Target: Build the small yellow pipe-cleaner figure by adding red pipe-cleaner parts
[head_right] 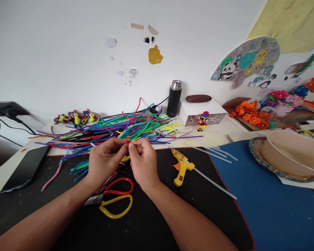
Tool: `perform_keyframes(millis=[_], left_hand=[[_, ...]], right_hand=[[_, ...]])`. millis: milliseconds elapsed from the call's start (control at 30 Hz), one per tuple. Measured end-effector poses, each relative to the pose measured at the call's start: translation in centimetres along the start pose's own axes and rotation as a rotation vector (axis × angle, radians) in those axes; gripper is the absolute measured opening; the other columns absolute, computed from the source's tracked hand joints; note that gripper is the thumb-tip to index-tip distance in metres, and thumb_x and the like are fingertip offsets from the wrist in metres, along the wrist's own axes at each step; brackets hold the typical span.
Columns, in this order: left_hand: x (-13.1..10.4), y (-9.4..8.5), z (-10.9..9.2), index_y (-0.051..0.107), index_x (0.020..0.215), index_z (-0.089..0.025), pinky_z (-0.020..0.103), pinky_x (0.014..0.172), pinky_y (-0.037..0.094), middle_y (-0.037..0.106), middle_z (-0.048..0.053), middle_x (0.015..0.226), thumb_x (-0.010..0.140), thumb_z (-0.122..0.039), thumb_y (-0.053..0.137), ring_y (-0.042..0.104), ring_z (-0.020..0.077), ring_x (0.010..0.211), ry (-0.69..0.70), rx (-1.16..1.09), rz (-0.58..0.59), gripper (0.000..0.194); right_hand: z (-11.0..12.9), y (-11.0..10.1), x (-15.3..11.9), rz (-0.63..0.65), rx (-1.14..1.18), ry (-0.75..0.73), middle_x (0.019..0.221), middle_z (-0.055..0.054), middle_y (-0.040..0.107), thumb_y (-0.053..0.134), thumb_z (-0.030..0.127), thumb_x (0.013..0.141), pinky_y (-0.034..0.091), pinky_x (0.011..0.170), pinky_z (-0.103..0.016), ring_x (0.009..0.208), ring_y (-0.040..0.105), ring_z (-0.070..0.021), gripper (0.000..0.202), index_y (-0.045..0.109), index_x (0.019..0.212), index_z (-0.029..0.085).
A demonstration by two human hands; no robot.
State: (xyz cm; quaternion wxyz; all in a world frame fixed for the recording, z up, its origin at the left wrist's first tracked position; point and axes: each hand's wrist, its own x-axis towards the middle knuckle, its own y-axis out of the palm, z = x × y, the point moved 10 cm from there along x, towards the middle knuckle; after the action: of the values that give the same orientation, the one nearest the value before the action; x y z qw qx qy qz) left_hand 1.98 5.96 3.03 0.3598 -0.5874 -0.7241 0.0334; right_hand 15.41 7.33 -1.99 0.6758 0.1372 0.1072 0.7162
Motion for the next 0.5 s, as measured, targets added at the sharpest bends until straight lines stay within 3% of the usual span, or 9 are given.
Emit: perform_keyframes(millis=[133, 333, 500], left_hand=[[0.0, 0.6, 0.8, 0.080, 0.098, -0.021, 0.022, 0.061, 0.060, 0.084, 0.001, 0.084, 0.095, -0.030, 0.068, 0.079, 0.0173, 0.069, -0.044, -0.059, 0.015, 0.015], [0.8, 0.8, -0.5, 0.080, 0.106, -0.021, 0.028, 0.072, 0.066, 0.086, 0.004, 0.099, 0.098, -0.032, 0.064, 0.082, 0.0219, 0.081, 0.042, -0.055, 0.103, 0.021], [1.3, 0.0, -0.6, 0.077, 0.118, -0.021, 0.029, 0.072, 0.064, 0.086, 0.005, 0.101, 0.100, -0.033, 0.063, 0.082, 0.0225, 0.083, 0.104, 0.061, 0.111, 0.026]], right_hand=[[-0.1, -0.2, 0.4, 0.017, -0.025, 0.019, 0.047, 0.012, 0.045, 0.073, 0.050, 0.089, 0.023, 0.036, -0.020, 0.034, 0.035, -0.0069, 0.033, 0.055, 0.085, 0.023], [0.0, -0.3, 1.2, 0.058, -0.012, 0.049, 0.042, 0.013, 0.044, 0.072, 0.044, 0.087, 0.024, 0.036, -0.020, 0.032, 0.035, -0.0071, 0.027, 0.059, 0.085, 0.021], [-0.1, -0.5, 1.5, 0.060, 0.005, 0.062, 0.041, 0.013, 0.043, 0.074, 0.046, 0.086, 0.024, 0.036, -0.020, 0.031, 0.034, -0.0066, 0.029, 0.060, 0.085, 0.021]])
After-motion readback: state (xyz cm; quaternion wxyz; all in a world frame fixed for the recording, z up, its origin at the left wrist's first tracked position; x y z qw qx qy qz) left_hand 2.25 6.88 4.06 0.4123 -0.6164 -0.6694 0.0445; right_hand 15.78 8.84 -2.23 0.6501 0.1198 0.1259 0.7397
